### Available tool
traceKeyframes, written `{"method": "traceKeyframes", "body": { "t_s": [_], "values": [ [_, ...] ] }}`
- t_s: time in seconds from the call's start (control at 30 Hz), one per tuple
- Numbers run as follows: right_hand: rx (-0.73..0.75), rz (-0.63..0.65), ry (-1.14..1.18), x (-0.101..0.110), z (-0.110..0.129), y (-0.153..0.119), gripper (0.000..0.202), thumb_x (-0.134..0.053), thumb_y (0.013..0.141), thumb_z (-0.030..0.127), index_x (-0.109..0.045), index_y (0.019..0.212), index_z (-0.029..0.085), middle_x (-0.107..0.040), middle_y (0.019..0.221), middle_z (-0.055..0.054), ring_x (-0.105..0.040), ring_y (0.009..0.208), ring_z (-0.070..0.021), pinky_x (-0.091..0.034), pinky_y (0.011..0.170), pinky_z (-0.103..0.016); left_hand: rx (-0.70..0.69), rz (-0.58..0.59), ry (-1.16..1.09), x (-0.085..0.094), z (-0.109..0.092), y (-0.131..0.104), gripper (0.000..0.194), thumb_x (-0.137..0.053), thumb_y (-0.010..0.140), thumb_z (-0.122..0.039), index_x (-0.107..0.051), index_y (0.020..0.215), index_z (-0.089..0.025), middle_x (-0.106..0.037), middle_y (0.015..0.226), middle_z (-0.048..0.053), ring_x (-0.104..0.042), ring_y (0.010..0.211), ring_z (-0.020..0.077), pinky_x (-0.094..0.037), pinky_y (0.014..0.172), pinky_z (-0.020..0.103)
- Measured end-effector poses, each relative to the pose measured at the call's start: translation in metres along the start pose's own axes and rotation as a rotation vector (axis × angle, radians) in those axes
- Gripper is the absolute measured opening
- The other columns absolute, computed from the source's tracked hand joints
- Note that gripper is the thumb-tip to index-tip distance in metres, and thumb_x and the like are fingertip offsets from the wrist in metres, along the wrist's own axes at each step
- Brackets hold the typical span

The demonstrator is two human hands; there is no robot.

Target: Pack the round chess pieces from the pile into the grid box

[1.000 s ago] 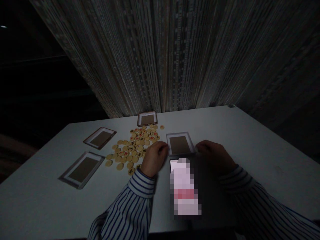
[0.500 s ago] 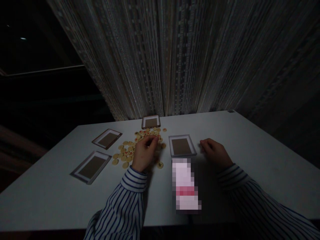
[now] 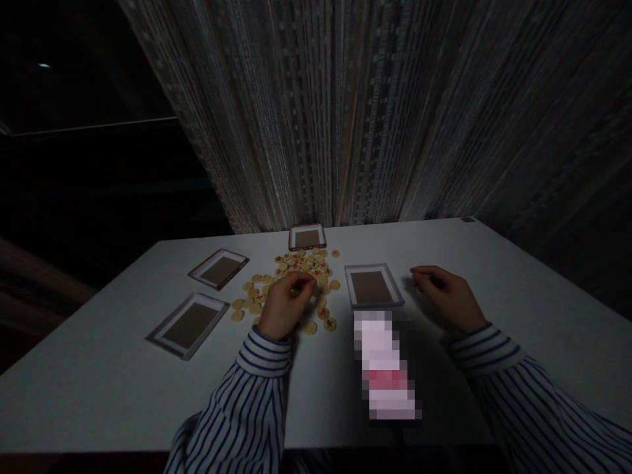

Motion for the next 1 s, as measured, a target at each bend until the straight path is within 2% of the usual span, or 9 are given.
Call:
{"method": "traceKeyframes", "body": {
  "t_s": [0.17, 0.27, 0.37, 0.53, 0.73, 0.87, 1.0],
  "values": [
    [0.149, 0.035, -0.059, -0.003, 0.045, 0.013, 0.025, -0.054, 0.077, 0.035, -0.065, 0.09, 0.018, -0.069, 0.078, -0.005, -0.063, 0.072, -0.0179, -0.049, 0.063, -0.031, -0.001, -0.008, 0.026, 0.005, 0.002, -0.002, 0.018, -0.058, 0.078, -0.033, -0.063, 0.074, -0.016, -0.066, 0.069, 0.001, -0.06, 0.065, 0.0133, -0.048, 0.065, 0.025],
    [0.251, 0.048, -0.092, -0.013, 0.076, 0.017, 0.023, -0.053, 0.079, 0.033, -0.065, 0.091, 0.019, -0.068, 0.08, -0.004, -0.062, 0.07, -0.0169, -0.048, 0.06, -0.029, -0.033, -0.003, 0.047, 0.008, 0.001, -0.003, 0.016, -0.056, 0.079, -0.031, -0.064, 0.077, -0.017, -0.067, 0.073, 0.002, -0.061, 0.069, 0.0141, -0.048, 0.067, 0.025],
    [0.348, 0.028, -0.118, -0.028, 0.094, 0.011, 0.021, -0.052, 0.08, 0.032, -0.065, 0.09, 0.02, -0.068, 0.08, -0.004, -0.061, 0.07, -0.0164, -0.048, 0.06, -0.028, -0.046, 0.025, 0.062, 0.012, 0.001, -0.007, 0.016, -0.054, 0.08, -0.028, -0.066, 0.081, -0.017, -0.069, 0.077, 0.003, -0.062, 0.072, 0.0148, -0.049, 0.068, 0.026],
    [0.531, 0.072, -0.206, -0.05, 0.086, -0.01, 0.016, -0.049, 0.081, 0.028, -0.063, 0.082, 0.02, -0.067, 0.074, -0.005, -0.059, 0.065, -0.0169, -0.048, 0.059, -0.031, -0.074, 0.099, 0.124, 0.014, 0.002, -0.014, 0.015, -0.054, 0.081, -0.026, -0.065, 0.085, -0.017, -0.069, 0.083, 0.005, -0.063, 0.078, 0.0159, -0.049, 0.072, 0.028],
    [0.61, 0.097, -0.292, -0.054, 0.066, -0.016, 0.013, -0.047, 0.083, 0.025, -0.059, 0.081, 0.02, -0.066, 0.075, -0.006, -0.059, 0.068, -0.0172, -0.047, 0.062, -0.032, -0.226, 0.242, 0.244, 0.006, -0.003, -0.019, 0.015, -0.053, 0.082, -0.026, -0.063, 0.089, -0.017, -0.067, 0.087, 0.006, -0.061, 0.082, 0.0179, -0.048, 0.075, 0.034],
    [0.632, 0.113, -0.359, -0.058, 0.065, -0.017, 0.018, -0.044, 0.085, 0.027, -0.059, 0.077, 0.021, -0.065, 0.074, -0.005, -0.059, 0.067, -0.0171, -0.044, 0.059, -0.032, -0.316, 0.286, 0.285, 0.003, -0.006, -0.022, 0.019, -0.054, 0.082, -0.028, -0.063, 0.094, -0.016, -0.066, 0.099, 0.009, -0.06, 0.093, 0.0202, -0.048, 0.081, 0.039],
    [0.623, 0.124, -0.35, -0.059, 0.067, -0.019, 0.019, -0.044, 0.085, 0.026, -0.059, 0.074, 0.021, -0.065, 0.073, -0.004, -0.058, 0.065, -0.0164, -0.043, 0.059, -0.031, -0.34, 0.308, 0.312, 0.001, -0.007, -0.022, 0.021, -0.055, 0.081, -0.03, -0.063, 0.095, -0.017, -0.066, 0.101, 0.008, -0.059, 0.094, 0.0201, -0.048, 0.083, 0.04]
  ]
}}
Point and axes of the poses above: each hand's wrist, its own y-axis towards the middle knuckle, its own x-axis out of the back of the hand, z = x × y, the point moved 4 cm from there along y, towards the middle knuckle
